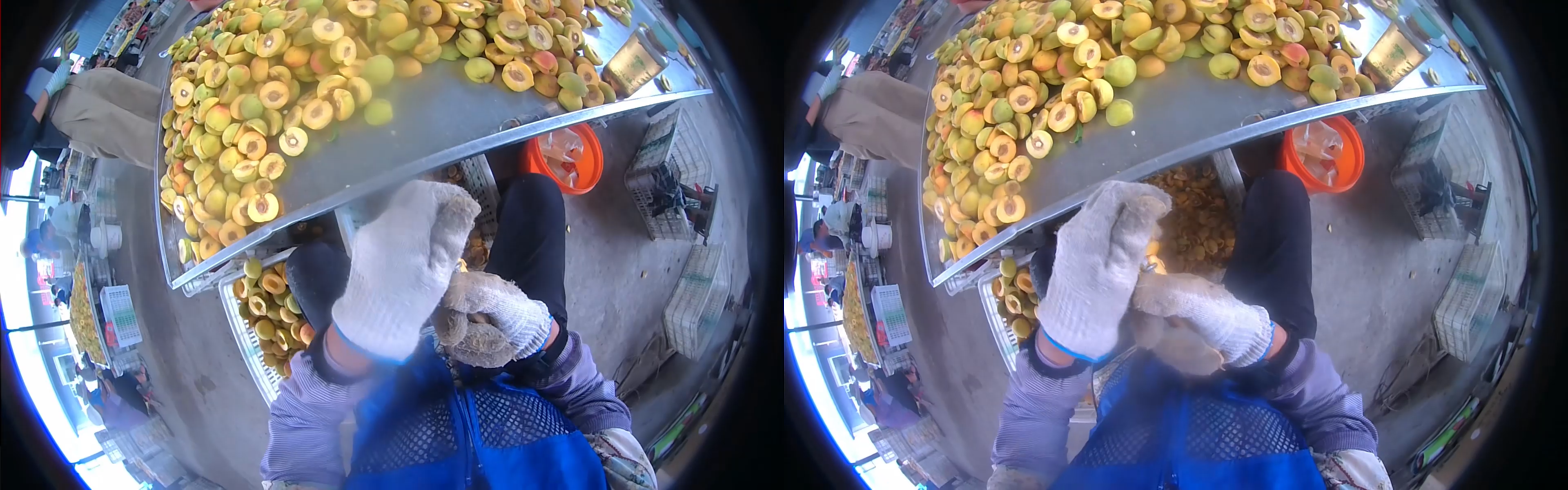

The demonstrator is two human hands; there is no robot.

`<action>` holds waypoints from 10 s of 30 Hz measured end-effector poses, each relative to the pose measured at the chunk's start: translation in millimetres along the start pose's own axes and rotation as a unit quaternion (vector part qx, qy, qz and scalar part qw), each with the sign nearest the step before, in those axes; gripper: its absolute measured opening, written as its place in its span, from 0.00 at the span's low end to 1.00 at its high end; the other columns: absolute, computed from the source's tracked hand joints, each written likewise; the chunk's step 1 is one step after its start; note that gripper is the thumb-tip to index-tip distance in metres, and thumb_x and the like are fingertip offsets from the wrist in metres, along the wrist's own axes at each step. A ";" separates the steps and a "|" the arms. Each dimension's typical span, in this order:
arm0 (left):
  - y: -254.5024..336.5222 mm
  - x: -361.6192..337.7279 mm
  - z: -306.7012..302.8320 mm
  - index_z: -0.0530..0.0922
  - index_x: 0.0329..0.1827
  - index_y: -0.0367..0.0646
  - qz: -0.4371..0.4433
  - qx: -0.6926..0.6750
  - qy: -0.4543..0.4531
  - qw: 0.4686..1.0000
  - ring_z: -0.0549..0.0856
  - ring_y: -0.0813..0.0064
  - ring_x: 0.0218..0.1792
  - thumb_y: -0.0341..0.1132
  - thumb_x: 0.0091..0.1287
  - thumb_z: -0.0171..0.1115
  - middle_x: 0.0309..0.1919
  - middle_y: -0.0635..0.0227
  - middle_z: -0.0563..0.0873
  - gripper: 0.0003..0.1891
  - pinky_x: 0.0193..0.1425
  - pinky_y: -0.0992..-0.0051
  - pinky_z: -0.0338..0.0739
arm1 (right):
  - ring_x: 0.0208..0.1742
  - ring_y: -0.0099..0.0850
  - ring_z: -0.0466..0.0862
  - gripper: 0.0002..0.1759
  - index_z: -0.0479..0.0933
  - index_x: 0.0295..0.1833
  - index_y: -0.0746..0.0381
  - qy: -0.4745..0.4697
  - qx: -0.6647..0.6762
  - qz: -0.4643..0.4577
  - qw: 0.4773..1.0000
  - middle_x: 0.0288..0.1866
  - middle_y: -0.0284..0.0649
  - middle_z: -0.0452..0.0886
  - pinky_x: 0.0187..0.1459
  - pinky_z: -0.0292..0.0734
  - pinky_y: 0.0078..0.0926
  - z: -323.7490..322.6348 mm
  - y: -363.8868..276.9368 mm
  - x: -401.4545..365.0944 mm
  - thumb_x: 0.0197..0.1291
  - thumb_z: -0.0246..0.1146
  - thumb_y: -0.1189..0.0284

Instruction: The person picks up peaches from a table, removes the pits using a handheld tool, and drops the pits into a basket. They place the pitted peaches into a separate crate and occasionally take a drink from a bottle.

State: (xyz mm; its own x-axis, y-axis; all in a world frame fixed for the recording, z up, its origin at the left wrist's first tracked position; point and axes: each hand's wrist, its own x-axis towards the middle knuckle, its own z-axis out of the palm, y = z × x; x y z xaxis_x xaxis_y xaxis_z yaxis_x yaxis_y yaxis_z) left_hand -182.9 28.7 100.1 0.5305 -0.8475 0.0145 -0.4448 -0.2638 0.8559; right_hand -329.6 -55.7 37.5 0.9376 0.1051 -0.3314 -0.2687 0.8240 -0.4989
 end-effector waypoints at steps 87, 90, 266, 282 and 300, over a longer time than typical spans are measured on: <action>-199.0 193.6 -100.7 0.80 0.62 0.51 -0.065 0.219 -0.222 0.948 0.69 0.53 0.70 0.55 0.62 0.63 0.70 0.58 0.71 0.28 0.73 0.61 0.65 | 0.10 0.18 0.69 0.16 0.74 0.37 0.62 0.218 -0.175 0.174 0.944 0.16 0.30 0.71 0.11 0.63 0.14 -44.8 -54.3 73.1 0.67 0.59 0.58; -221.7 192.1 -106.4 0.77 0.63 0.49 -0.051 0.403 -0.030 0.913 0.74 0.52 0.65 0.50 0.62 0.63 0.67 0.56 0.73 0.28 0.69 0.60 0.69 | 0.10 0.18 0.69 0.16 0.74 0.37 0.62 0.211 -0.152 0.175 0.950 0.16 0.31 0.71 0.11 0.63 0.14 -43.5 -49.5 71.9 0.66 0.60 0.59; -36.6 -6.2 -13.0 0.79 0.54 0.34 0.008 -0.161 -0.088 0.983 0.87 0.62 0.43 0.47 0.73 0.51 0.47 0.55 0.85 0.23 0.50 0.68 0.82 | 0.43 0.41 0.85 0.20 0.76 0.54 0.60 0.128 -0.391 0.011 0.912 0.40 0.45 0.83 0.47 0.77 0.34 21.0 -5.6 12.1 0.68 0.61 0.56; -40.5 -24.4 7.1 0.75 0.58 0.33 -0.012 -0.104 0.041 0.994 0.86 0.64 0.45 0.54 0.79 0.43 0.45 0.55 0.86 0.29 0.52 0.70 0.81 | 0.39 0.53 0.85 0.21 0.76 0.51 0.59 0.187 -0.502 -0.082 0.841 0.36 0.51 0.84 0.40 0.78 0.44 30.3 -5.0 9.7 0.65 0.62 0.53; -32.8 -1.0 -15.7 0.79 0.53 0.36 0.129 0.011 -0.081 0.988 0.86 0.62 0.47 0.25 0.64 0.55 0.48 0.55 0.85 0.14 0.51 0.68 0.80 | 0.37 0.19 0.78 0.18 0.77 0.54 0.63 0.100 -0.261 0.012 0.960 0.35 0.31 0.80 0.40 0.74 0.21 33.9 -16.8 5.0 0.70 0.61 0.60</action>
State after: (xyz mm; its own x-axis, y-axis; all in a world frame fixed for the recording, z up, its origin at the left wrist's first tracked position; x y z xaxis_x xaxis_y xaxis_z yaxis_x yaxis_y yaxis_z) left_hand -157.5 45.4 80.2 0.2751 -0.9503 0.1460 -0.5662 -0.0374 0.8234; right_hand -312.8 -50.2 71.4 0.8826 -0.0310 -0.4691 -0.4131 0.4252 -0.8053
